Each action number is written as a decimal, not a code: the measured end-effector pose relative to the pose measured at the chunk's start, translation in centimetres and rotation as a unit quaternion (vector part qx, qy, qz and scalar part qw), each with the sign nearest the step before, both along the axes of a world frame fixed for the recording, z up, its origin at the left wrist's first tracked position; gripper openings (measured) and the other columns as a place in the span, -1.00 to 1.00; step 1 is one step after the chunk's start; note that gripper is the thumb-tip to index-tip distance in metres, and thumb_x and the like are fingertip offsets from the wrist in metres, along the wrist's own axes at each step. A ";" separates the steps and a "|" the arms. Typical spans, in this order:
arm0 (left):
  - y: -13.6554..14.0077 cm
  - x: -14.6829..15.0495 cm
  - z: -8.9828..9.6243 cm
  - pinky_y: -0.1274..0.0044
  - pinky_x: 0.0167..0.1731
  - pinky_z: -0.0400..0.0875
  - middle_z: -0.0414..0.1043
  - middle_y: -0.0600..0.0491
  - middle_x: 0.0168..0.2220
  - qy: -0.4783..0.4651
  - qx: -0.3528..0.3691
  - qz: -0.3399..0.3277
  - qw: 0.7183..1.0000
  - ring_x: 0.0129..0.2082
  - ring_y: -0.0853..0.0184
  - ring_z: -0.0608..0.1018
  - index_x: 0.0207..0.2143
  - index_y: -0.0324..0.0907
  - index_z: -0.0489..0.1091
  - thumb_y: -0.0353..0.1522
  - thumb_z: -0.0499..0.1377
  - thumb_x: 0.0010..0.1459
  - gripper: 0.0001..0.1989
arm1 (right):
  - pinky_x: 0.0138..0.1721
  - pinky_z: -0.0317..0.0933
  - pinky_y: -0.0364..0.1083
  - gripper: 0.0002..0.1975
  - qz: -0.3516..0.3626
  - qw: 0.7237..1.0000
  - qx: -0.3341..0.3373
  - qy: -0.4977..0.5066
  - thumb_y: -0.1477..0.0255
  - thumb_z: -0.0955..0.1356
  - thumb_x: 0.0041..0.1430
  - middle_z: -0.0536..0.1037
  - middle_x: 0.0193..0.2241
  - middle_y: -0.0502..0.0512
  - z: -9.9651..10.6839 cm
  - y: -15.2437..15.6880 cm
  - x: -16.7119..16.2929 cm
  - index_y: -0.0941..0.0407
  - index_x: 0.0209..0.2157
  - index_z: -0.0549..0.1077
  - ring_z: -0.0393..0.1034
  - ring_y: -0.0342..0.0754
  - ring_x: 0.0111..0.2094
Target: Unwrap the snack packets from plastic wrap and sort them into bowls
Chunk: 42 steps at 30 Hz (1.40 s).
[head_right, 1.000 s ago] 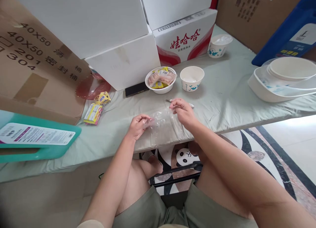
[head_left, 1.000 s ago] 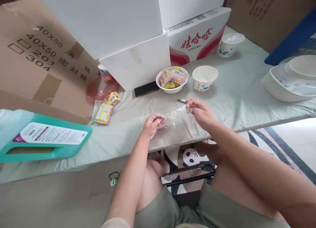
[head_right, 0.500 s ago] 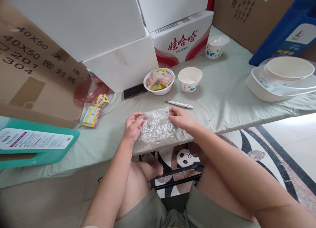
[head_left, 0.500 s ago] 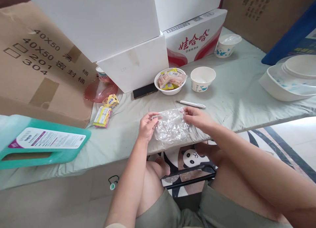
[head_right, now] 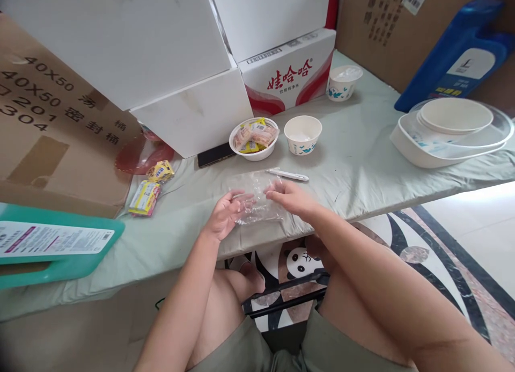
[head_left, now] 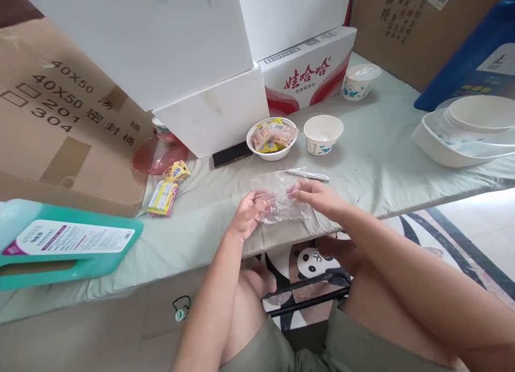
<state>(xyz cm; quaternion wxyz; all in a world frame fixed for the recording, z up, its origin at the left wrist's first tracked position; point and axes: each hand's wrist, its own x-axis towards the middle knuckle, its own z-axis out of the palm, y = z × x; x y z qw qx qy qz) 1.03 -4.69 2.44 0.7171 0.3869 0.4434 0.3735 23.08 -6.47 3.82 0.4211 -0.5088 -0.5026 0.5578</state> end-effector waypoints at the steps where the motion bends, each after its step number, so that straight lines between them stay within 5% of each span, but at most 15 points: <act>1: -0.1 0.1 0.0 0.51 -0.28 0.50 0.62 -0.08 -0.17 0.021 -0.003 -0.014 1.000 -0.29 0.29 0.66 -0.16 -0.19 0.42 -0.20 0.49 -0.19 -0.46 | -0.30 0.33 -0.05 -0.78 0.013 0.999 -0.017 0.025 0.24 0.42 0.01 0.54 -0.43 0.03 0.1 0.0 0.0 0.06 -0.46 0.37 0.46 -0.06 -0.37; 6: 0.0 0.2 -0.3 0.64 -0.66 0.25 0.47 0.14 -0.54 0.112 0.041 0.047 0.992 -0.66 0.49 0.43 -0.30 -0.21 0.42 -0.17 0.43 -0.14 -0.58 | -0.56 0.14 -0.13 -0.79 0.010 0.997 -0.071 0.008 0.25 0.39 0.07 0.34 -0.67 -0.14 0.5 0.1 -0.2 0.02 -0.38 0.29 0.25 -0.14 -0.63; 12: 0.0 0.2 0.3 0.68 -0.69 0.20 0.13 0.31 -0.70 0.007 0.021 0.054 0.998 -0.71 0.55 0.25 -0.28 -0.14 0.44 -0.26 0.41 -0.16 -0.63 | -0.56 0.04 -0.14 -0.68 -0.015 0.995 0.007 0.103 0.23 0.37 0.06 0.22 -0.67 -0.20 0.3 -0.2 -0.3 -0.01 -0.13 0.38 0.09 -0.17 -0.63; 17: 0.8 -0.4 -0.3 0.63 -0.59 0.37 0.34 0.18 -0.52 0.005 0.008 0.076 0.997 -0.61 0.52 0.39 -0.45 -0.17 0.41 -0.28 0.36 -0.14 -0.77 | -0.45 0.16 -0.07 -0.84 -0.012 0.990 -0.015 0.137 0.27 0.30 -0.04 0.37 -0.55 -0.01 -0.3 0.3 -0.3 0.06 -0.46 0.40 0.22 -0.11 -0.54; 21: 1.9 -1.8 -0.6 0.59 -0.58 0.36 0.43 0.07 -0.46 0.061 0.007 0.054 0.997 -0.55 0.44 0.44 -0.44 -0.23 0.47 -0.09 0.29 -0.03 -0.64 | -0.32 0.19 -0.04 -0.71 0.010 0.997 0.072 0.014 0.18 0.25 0.05 0.42 -0.51 0.07 -0.9 2.0 -1.1 0.06 -0.58 0.38 0.29 -0.03 -0.39; 24: 2.2 -2.4 -0.4 0.62 -0.52 0.35 0.43 0.12 -0.45 0.105 0.051 0.065 0.991 -0.54 0.48 0.44 -0.37 -0.21 0.46 -0.17 0.42 -0.14 -0.64 | -0.39 0.12 -0.09 -0.78 -0.021 0.997 0.059 -0.046 0.23 0.40 -0.06 0.35 -0.54 -0.05 -1.2 3.1 -2.3 0.05 -0.47 0.33 0.20 -0.11 -0.47; 27: 2.6 -2.4 -0.4 0.62 -0.43 0.39 0.41 0.15 -0.39 0.107 0.083 0.088 0.987 -0.47 0.48 0.48 -0.26 -0.16 0.41 -0.31 0.46 -0.20 -0.58 | -0.41 0.13 -0.12 -0.58 -0.044 0.998 -0.005 0.053 0.30 0.45 -0.17 0.38 -0.45 -0.10 -1.5 3.7 -3.4 0.01 -0.22 0.30 0.24 -0.13 -0.48; 29: 2.9 -2.4 -0.7 0.61 -0.40 0.41 0.43 0.13 -0.30 0.102 0.100 0.106 0.984 -0.43 0.47 0.50 -0.19 -0.12 0.38 -0.33 0.44 -0.17 -0.54 | -0.40 0.14 -0.10 -0.63 -0.001 0.995 -0.044 0.085 0.31 0.45 -0.16 0.38 -0.46 -0.09 -1.8 3.9 -3.8 0.03 -0.27 0.32 0.26 -0.12 -0.47; 31: 3.2 -2.4 -1.0 0.59 -0.31 0.43 0.42 0.10 -0.21 0.139 0.147 0.180 0.963 -0.34 0.44 0.53 -0.13 -0.08 0.35 -0.37 0.41 -0.16 -0.50 | -0.41 0.09 -0.09 -0.78 0.026 0.997 -0.054 0.054 0.32 0.42 -0.11 0.34 -0.54 -0.08 -2.0 4.0 -4.0 0.05 -0.45 0.30 0.21 -0.12 -0.50; 33: 3.0 -2.4 -1.0 0.56 -0.16 0.43 0.41 0.08 -0.19 0.220 0.215 0.292 0.906 -0.23 0.41 0.54 -0.15 -0.08 0.35 -0.40 0.38 -0.11 -0.56 | -0.43 0.01 -0.09 -0.82 -0.010 0.999 -0.029 -0.013 0.36 0.37 -0.05 0.29 -0.59 -0.08 -2.2 3.8 -4.2 0.05 -0.55 0.25 0.15 -0.12 -0.52; 35: 2.1 -2.0 -0.6 0.53 0.00 0.38 0.44 0.04 -0.16 0.277 0.268 0.321 0.865 -0.10 0.36 0.53 -0.18 -0.10 0.39 -0.37 0.35 -0.01 -0.68 | -0.44 -0.02 -0.09 -0.85 -0.056 0.997 0.007 -0.059 0.39 0.34 -0.04 0.29 -0.60 -0.07 -2.0 3.3 -4.4 0.05 -0.57 0.26 0.13 -0.11 -0.51; 38: 0.1 -0.3 0.3 0.49 0.11 0.35 0.49 -0.01 0.01 0.210 0.255 0.183 0.926 0.05 0.28 0.51 -0.06 -0.08 0.44 -0.25 0.37 0.05 -0.61 | -0.41 0.03 -0.11 -0.83 0.003 0.999 0.027 0.023 0.34 0.36 -0.03 0.31 -0.58 -0.07 -1.1 2.1 -4.8 0.06 -0.55 0.27 0.15 -0.12 -0.49; 42: -1.1 1.7 0.5 0.49 -0.17 0.50 0.55 0.00 -0.16 0.074 0.113 0.103 0.985 -0.20 0.29 0.59 -0.09 -0.10 0.47 -0.09 0.42 -0.04 -0.51 | -0.35 0.10 -0.11 -0.71 0.088 0.970 0.013 0.225 0.25 0.40 -0.03 0.29 -0.55 -0.11 0.1 1.1 -5.0 0.06 -0.52 0.21 0.18 -0.15 -0.46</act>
